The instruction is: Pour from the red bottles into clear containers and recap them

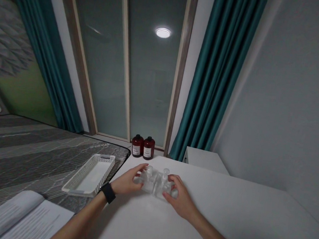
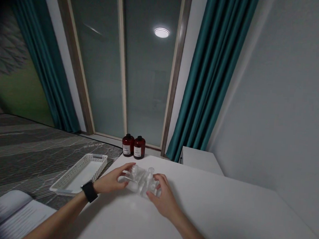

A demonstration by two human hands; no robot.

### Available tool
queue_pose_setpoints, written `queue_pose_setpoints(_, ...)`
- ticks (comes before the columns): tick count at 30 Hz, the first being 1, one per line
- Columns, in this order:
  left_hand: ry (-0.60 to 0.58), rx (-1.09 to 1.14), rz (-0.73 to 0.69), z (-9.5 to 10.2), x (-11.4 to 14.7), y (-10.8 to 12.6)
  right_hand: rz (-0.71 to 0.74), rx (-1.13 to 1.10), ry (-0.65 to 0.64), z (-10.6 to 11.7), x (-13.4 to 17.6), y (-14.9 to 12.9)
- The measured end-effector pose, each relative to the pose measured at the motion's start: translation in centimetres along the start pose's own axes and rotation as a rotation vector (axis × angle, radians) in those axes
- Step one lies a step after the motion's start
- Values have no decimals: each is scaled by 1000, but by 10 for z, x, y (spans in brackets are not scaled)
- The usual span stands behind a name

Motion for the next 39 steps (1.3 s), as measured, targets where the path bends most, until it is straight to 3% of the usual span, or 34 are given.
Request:
queue_pose_setpoints(8, 172, 47, 168, 22, 6, -44, 25, -15, -19, -40, -51, 7)
queue_pose_setpoints(17, 413, -64, 142, 31, 13, -85, 112, 26, -15, -68, -92, 16)
queue_pose_setpoints(26, 513, -204, 236, 38, 18, -90, 122, 41, 10, -92, -116, 27)
queue_pose_setpoints(30, 529, -254, 297, 33, 19, -91, 122, 66, 16, -93, -115, 33)
queue_pose_setpoints(39, 530, -288, 287, 32, 16, -97, 113, 173, -20, -93, -113, 42)
Point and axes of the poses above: each hand's wrist, its own x-axis away from the middle knuckle, its own z-axis out of the back of the hand, y = z × x, the point moved 2 cm from there along -x, towards the middle knuckle, and after that the axes turned 7 degrees about -y, right-handed, at the moved point
